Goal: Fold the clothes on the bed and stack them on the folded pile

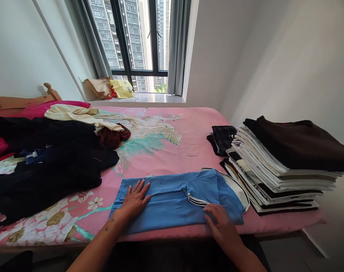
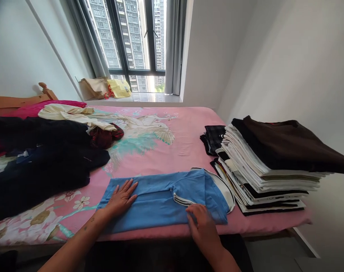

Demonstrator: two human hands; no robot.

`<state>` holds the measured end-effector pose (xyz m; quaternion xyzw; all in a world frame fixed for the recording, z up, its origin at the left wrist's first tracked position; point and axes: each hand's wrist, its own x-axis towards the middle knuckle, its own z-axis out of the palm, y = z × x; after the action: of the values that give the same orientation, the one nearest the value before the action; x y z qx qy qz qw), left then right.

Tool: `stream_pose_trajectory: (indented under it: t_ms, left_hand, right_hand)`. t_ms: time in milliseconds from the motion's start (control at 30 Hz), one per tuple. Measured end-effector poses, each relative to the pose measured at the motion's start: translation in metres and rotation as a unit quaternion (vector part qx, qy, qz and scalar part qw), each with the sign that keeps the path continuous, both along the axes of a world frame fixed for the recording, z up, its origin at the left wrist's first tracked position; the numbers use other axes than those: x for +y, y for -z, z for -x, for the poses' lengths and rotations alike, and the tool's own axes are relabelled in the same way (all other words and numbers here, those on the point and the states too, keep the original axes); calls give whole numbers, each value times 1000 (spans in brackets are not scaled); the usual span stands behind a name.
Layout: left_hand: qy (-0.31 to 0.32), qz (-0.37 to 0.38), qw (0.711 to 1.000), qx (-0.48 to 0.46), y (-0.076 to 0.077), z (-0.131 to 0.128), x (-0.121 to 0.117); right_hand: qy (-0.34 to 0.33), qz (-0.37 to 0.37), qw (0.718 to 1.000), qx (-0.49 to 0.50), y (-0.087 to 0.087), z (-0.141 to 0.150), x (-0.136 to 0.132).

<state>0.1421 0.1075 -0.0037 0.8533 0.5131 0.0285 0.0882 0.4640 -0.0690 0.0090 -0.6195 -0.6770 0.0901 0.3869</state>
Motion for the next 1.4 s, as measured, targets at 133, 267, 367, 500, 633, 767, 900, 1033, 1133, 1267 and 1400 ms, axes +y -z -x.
stream_pose_trajectory:
  t_ms: [133,267,367,500,633,767,900,1033,1133,1267,1400]
  left_hand:
    - [55,-32,997,-43,-11,-25,-15]
    - [203,-24,972,-113,-21,-86,-39]
    - [252,-11,957,-142,-23,-133,-51]
    - [206,-25,960,-187,-21,-174,-43]
    - [167,-26,963,-211,-18,-191,-22]
    - [165,-21,964,-207,-13,-200,-9]
    - [186,-7,964,-191,-10,-212,-8]
    - [146,28,980,-128,-6,-221,-13]
    - [129,34,986,-99,-3,-219,-18]
    - [134,35,987,-80,-7,-213,-18]
    - [182,72,979,-48,-19,-215,-8]
  right_hand:
    - [32,6,999,5,0,-11,4]
    - [67,-3,998,3,-9,-27,15]
    - [76,-3,997,-15,-19,-37,31]
    - [67,18,996,-48,-26,-38,58]
    - [85,27,995,-34,-22,-46,86]
    - [194,104,968,121,-13,-85,107]
    - [203,210,934,205,1,-119,120]
    - [186,279,909,247,11,-126,131]
    - [174,289,899,280,14,-124,140]
    - [131,282,883,351,13,-116,148]
    - [115,261,868,407,11,-109,153]
